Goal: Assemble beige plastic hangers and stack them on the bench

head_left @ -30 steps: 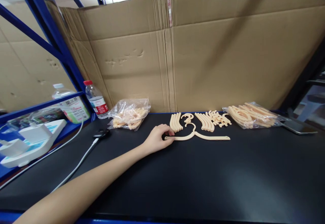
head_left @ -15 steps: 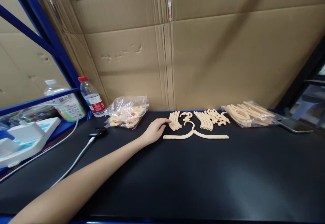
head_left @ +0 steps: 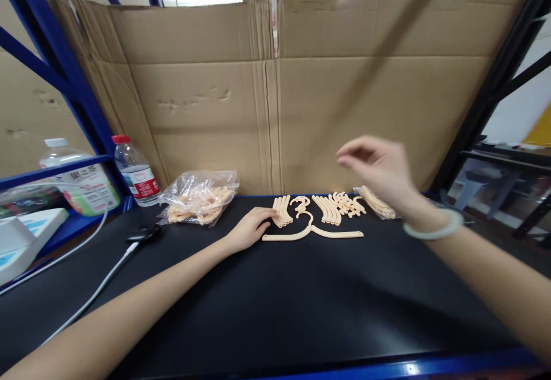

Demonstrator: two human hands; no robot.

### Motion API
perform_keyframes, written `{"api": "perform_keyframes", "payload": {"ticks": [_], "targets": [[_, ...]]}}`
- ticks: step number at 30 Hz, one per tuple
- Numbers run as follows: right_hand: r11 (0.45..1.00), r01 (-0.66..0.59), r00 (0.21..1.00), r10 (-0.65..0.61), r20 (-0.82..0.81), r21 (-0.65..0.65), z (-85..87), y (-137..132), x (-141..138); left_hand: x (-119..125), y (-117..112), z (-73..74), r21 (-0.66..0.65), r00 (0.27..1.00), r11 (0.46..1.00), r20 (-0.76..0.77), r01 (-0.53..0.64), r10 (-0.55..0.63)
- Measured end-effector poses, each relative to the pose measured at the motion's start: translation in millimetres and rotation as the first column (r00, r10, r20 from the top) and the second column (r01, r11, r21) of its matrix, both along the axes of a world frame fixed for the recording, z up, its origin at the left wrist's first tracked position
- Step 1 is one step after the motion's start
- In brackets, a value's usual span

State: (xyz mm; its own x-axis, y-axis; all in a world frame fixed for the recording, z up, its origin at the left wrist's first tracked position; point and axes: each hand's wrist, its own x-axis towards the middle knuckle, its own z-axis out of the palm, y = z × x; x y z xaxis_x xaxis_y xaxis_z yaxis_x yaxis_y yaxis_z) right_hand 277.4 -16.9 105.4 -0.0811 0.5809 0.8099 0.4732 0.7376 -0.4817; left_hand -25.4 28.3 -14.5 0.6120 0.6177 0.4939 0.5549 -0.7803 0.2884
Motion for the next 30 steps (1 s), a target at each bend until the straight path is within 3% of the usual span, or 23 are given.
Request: {"api": "perform_keyframes", "payload": {"ticks": [3,6,9,14,22,30], "targets": [[0.982,-0.034,0.963,0.083,0.255,-0.188,-38.5,29,-12,1,-3,2.6,0.015,1.0,1.0,-0.018,0.003,-0.003],[0.969,-0.049,0.917,0.14,0.375,-0.244,-74.3,56,-22,3,-6,4.9,0.026,0.999,1.0,-0.032,0.004,-0.003],[0.962,-0.069,0.871,0.187,0.455,-0.263,-91.9,71,-28,5,-9,6.9,0.034,0.999,0.999,-0.048,0.006,-0.004],[0.951,-0.091,0.814,0.241,0.528,-0.294,-98.4,74,-34,8,-12,8.6,0.041,0.997,0.999,-0.082,-0.005,0.009],[0.94,-0.088,0.812,0.26,0.522,-0.331,-96.6,73,-40,8,-8,5.3,0.017,0.993,1.0,-0.115,-0.022,0.024],[0.882,-0.21,0.892,0.35,0.287,-0.422,-86.8,83,-40,6,-5,1.4,0.01,0.997,0.999,-0.069,-0.036,0.037]]}}
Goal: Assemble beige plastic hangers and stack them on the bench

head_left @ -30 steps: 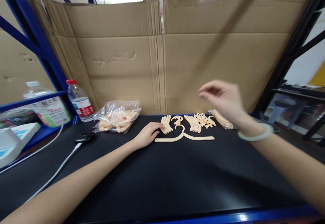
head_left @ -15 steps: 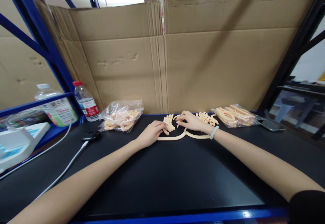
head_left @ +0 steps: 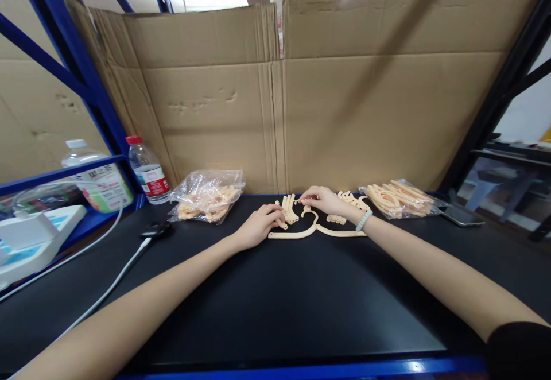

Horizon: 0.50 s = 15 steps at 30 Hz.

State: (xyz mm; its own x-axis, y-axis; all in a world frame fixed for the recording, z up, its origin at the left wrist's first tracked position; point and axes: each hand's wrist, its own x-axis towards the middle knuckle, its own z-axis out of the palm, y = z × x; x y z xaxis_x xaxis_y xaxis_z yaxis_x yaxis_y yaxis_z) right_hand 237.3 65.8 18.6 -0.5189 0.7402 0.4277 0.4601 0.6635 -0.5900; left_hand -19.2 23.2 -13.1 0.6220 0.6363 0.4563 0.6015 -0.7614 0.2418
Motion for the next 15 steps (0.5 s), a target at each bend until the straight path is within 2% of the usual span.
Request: {"api": "perform_keyframes", "payload": {"ticks": [4,7,11,15], "targets": [[0.997,0.011,0.979,-0.025,-0.201,-0.072,11.3,-6,8,0,-7,5.4,0.028,0.994,0.999,0.099,-0.04,0.037],[0.99,0.021,0.944,-0.066,-0.323,-0.141,12.9,-25,16,6,-19,12.4,0.044,0.981,0.998,0.19,-0.051,0.041],[0.968,-0.004,0.901,-0.105,-0.421,-0.25,-0.9,-64,19,23,-38,17.7,0.012,0.959,0.999,0.28,0.033,-0.034],[0.896,-0.091,0.798,-0.196,-0.57,-0.435,-17.2,-96,12,37,-54,15.4,-0.124,0.902,0.977,0.419,0.171,-0.105]]}}
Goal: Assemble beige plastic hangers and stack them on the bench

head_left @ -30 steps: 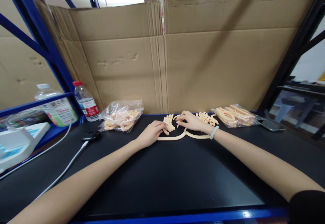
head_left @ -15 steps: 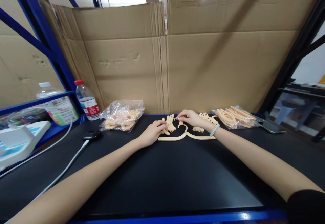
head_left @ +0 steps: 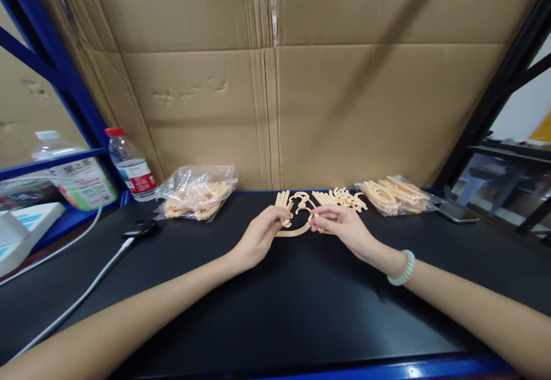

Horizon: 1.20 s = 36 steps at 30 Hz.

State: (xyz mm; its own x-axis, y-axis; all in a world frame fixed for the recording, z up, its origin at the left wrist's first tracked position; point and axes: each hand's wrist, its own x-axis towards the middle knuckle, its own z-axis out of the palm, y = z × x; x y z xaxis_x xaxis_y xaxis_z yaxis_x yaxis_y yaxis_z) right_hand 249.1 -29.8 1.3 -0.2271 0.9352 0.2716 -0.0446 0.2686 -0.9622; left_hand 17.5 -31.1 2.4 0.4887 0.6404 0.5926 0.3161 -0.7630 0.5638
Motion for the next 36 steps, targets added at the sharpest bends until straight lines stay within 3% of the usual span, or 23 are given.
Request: {"api": "perform_keyframes", "payload": {"ticks": [9,12,16,21,25,28,32,36], "targets": [[0.994,0.031,0.991,-0.043,-0.127,-0.1,-8.0,-10,-10,5,-12,0.0,-0.347,0.972,0.918,0.195,0.193,-0.13],[0.992,0.04,0.987,-0.058,-0.152,-0.121,-9.5,-11,-10,4,-9,0.7,-0.408,0.976,0.898,0.2,0.167,-0.091],[0.983,-0.039,0.983,0.005,-0.182,-0.181,-9.5,-16,-12,4,-5,-3.6,-0.447,0.972,0.889,0.233,0.101,0.007],[0.968,-0.054,0.963,-0.014,-0.267,-0.246,-7.9,-20,-15,9,-4,-10.5,-0.528,0.869,0.816,0.49,0.234,0.068],[0.957,-0.078,0.958,-0.006,-0.288,-0.278,-7.0,-19,-15,11,-6,-9.4,-0.569,0.839,0.79,0.527,0.228,0.138],[0.959,-0.115,0.966,0.047,-0.253,-0.261,-7.1,-18,-14,11,-9,-6.5,-0.574,0.878,0.802,0.457,0.166,0.145],[0.951,-0.161,0.969,0.101,-0.228,-0.264,-7.4,-17,-13,11,-16,-3.9,-0.496,0.889,0.861,0.438,0.113,0.136],[0.917,-0.286,0.945,0.222,-0.242,-0.278,-6.4,-16,-11,11,-22,-4.3,-0.41,0.898,0.906,0.431,0.103,0.092]]}}
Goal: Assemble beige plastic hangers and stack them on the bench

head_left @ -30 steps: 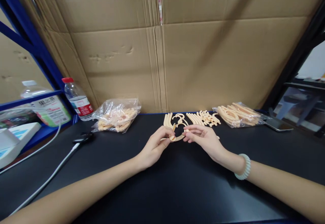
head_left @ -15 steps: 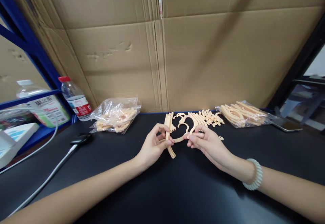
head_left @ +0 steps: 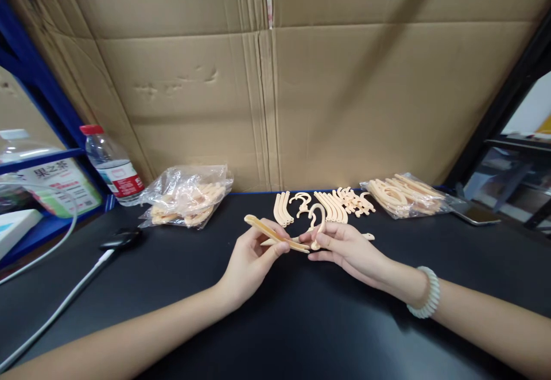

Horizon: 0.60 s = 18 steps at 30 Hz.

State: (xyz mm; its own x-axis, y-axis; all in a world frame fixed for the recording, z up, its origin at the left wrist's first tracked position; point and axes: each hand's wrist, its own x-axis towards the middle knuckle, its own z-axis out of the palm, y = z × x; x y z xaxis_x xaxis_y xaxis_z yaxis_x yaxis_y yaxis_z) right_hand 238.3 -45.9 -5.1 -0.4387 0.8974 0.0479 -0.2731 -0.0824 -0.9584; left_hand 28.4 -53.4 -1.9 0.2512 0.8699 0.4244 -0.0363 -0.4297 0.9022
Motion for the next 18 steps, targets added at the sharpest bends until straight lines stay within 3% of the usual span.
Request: {"api": "perform_keyframes", "payload": {"ticks": [5,18], "targets": [[0.991,-0.134,0.991,0.134,0.024,-0.009,-0.6,-1.3,0.0,0.8,-5.9,0.7,0.095,0.995,0.995,-0.096,0.007,0.002],[0.997,-0.078,0.994,0.077,0.073,0.02,0.1,-4.3,-5.3,2.0,-6.8,0.1,0.185,0.989,0.982,-0.148,0.024,0.004]]}}
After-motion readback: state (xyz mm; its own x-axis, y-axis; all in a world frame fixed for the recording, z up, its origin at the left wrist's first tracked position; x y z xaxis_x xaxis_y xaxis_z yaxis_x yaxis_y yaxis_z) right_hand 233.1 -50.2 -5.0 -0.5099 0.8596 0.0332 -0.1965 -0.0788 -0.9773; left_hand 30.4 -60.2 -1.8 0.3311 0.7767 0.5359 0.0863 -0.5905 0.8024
